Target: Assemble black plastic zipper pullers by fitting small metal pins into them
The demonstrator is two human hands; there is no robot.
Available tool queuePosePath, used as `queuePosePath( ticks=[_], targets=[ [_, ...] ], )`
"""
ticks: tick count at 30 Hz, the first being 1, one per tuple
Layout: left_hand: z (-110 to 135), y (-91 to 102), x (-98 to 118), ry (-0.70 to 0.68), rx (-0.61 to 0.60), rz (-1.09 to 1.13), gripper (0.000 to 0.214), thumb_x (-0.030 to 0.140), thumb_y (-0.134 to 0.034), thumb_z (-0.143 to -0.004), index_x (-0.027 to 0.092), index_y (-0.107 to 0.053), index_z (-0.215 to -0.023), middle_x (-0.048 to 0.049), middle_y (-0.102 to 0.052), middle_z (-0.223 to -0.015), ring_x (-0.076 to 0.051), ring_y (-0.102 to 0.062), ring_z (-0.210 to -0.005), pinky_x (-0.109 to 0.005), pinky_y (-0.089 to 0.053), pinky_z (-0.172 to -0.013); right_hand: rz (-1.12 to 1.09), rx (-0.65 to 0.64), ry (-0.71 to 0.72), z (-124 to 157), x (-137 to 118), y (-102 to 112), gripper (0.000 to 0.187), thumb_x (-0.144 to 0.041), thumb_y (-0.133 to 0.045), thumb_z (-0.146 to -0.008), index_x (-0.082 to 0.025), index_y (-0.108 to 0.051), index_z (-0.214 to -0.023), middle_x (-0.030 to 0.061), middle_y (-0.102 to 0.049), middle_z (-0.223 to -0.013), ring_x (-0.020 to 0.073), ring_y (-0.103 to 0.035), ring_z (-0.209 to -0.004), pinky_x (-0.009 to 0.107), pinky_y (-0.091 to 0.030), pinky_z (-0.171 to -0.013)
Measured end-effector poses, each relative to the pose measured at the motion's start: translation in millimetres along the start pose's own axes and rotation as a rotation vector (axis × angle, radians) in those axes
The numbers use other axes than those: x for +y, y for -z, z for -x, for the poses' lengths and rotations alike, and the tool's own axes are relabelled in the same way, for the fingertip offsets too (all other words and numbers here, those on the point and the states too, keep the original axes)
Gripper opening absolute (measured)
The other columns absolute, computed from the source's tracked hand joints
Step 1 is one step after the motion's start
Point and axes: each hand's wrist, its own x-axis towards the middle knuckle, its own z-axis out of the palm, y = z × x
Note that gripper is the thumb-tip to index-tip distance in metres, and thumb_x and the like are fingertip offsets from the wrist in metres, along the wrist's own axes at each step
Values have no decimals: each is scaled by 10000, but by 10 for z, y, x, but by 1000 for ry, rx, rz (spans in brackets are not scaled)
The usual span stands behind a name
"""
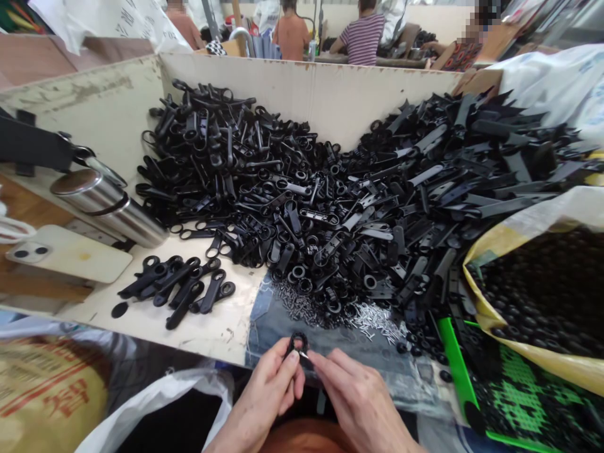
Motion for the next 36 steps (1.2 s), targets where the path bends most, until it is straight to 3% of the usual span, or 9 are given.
queuePosePath(
  ticks=[5, 15, 21, 26, 31, 34, 36],
  targets=[
    [-3, -26, 3, 5, 25, -6, 578, 680, -651, -865, 163, -550, -1102, 74, -559, -576, -32, -272, -398, -199, -127, -405, -8, -72, -48, -33, -7, 13, 412, -163, -319, -1090, -182, -658, -1323, 63, -681, -872, 181, -711, -690, 238, -549, -623],
    [-12, -74, 3, 37, 105, 25, 623, 710, -689, -810, 181, -564, -1115, 82, -534, -538, -46, -235, -405, -186, -117, -404, -3, -114, -54, -80, -3, 5, 356, -67, -427, -1008, -181, -666, -1248, 38, -700, -864, 159, -703, -665, 225, -508, -610],
    [-49, -99, -58, 40, 154, 57, 637, 699, -720, -786, 176, -603, -1131, 92, -489, -513, -57, -254, -429, -166, -116, -407, 216, -156, -7, -119, -44, 20, 410, 7, -522, -876, -150, -639, -1236, 39, -716, -872, 187, -703, -681, 263, -517, -579],
    [-25, -137, -60, 26, 219, 181, 617, 641, -836, -698, 187, -664, -1080, 56, -573, -628, -78, -473, -523, -143, -262, -419, 472, -139, 103, -189, -173, 11, 398, 35, -576, -829, -55, -632, -1213, 86, -705, -815, 236, -673, -618, 314, -502, -448],
    [23, -148, 3, 115, 266, 256, 626, 561, -890, -672, 231, -678, -1160, -35, -751, -1001, -163, -699, -832, -223, -542, -689, 639, -187, 123, -262, -420, -50, 439, 47, -560, -751, 27, -665, -1177, 183, -717, -803, 274, -661, -560, 309, -475, -334],
    [-2, -149, -24, 45, 289, 240, 590, 531, -870, -712, 217, -680, -1173, -80, -760, -1153, -233, -695, -1088, -276, -546, -888, 663, -178, 76, -292, -554, -103, 449, 57, -547, -759, 60, -655, -1194, 230, -726, -806, 293, -668, -567, 309, -477, -332],
    [-31, -141, -82, -39, 303, 182, 556, 548, -834, -744, 192, -685, -1145, -94, -760, -1173, -254, -675, -1144, -291, -516, -964, 650, -189, 51, -315, -599, -112, 431, 55, -575, -774, 70, -648, -1198, 247, -732, -843, 298, -687, -609, 314, -503, -371]
  ],
)
